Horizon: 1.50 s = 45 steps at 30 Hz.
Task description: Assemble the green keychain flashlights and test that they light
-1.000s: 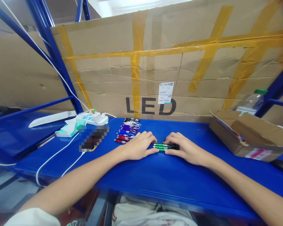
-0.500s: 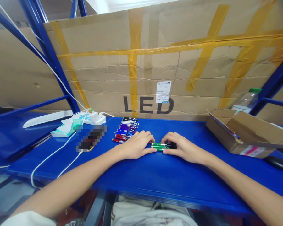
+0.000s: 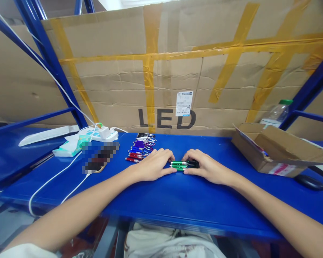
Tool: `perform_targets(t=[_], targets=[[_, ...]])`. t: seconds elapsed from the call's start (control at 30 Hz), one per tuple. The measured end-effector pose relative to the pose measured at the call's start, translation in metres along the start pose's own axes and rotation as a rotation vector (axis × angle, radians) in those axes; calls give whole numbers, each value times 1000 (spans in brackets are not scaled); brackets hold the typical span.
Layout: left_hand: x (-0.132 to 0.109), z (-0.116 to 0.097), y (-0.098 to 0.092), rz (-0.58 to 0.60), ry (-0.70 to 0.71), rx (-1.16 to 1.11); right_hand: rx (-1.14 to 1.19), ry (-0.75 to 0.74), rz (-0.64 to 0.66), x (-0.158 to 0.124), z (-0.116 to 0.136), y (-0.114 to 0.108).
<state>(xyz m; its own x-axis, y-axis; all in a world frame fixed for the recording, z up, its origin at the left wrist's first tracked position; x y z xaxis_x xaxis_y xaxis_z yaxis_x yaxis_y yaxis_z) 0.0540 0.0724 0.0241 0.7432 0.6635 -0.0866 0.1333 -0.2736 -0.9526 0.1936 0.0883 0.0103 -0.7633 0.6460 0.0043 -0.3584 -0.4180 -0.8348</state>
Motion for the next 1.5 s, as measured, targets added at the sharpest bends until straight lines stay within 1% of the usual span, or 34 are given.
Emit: perform_targets(t=[0.2, 0.43, 0.6, 0.77, 1.1, 1.5], targets=[[1, 2, 2, 3, -3, -12, 27, 21, 23, 0, 2, 1], [1, 1, 2, -7, 12, -2, -26, 3, -32, -1, 3, -2], [1, -1, 1, -19, 43, 31, -52, -12, -37, 0, 3, -3], [2, -1, 5, -10, 46, 99, -107, -48, -19, -1, 9, -2], [2, -2, 6, 5, 38, 103, -88, -15, 48, 0, 10, 6], [0, -5, 3, -16, 57, 71, -66, -52, 30, -1, 15, 3]])
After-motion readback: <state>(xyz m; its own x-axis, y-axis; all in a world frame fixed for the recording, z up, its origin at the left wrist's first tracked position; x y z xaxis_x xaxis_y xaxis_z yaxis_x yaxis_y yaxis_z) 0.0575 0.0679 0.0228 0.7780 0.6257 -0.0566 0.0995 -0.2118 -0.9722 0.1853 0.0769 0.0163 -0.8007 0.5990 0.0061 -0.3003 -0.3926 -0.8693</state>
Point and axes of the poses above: each hand's wrist, its own x-axis towards the middle knuckle, its own y-axis out of the palm, z = x × y, the point moved 10 cm from there along x, towards the middle knuckle, and after that the axes turned 15 degrees about z, right-handed, at the moved point
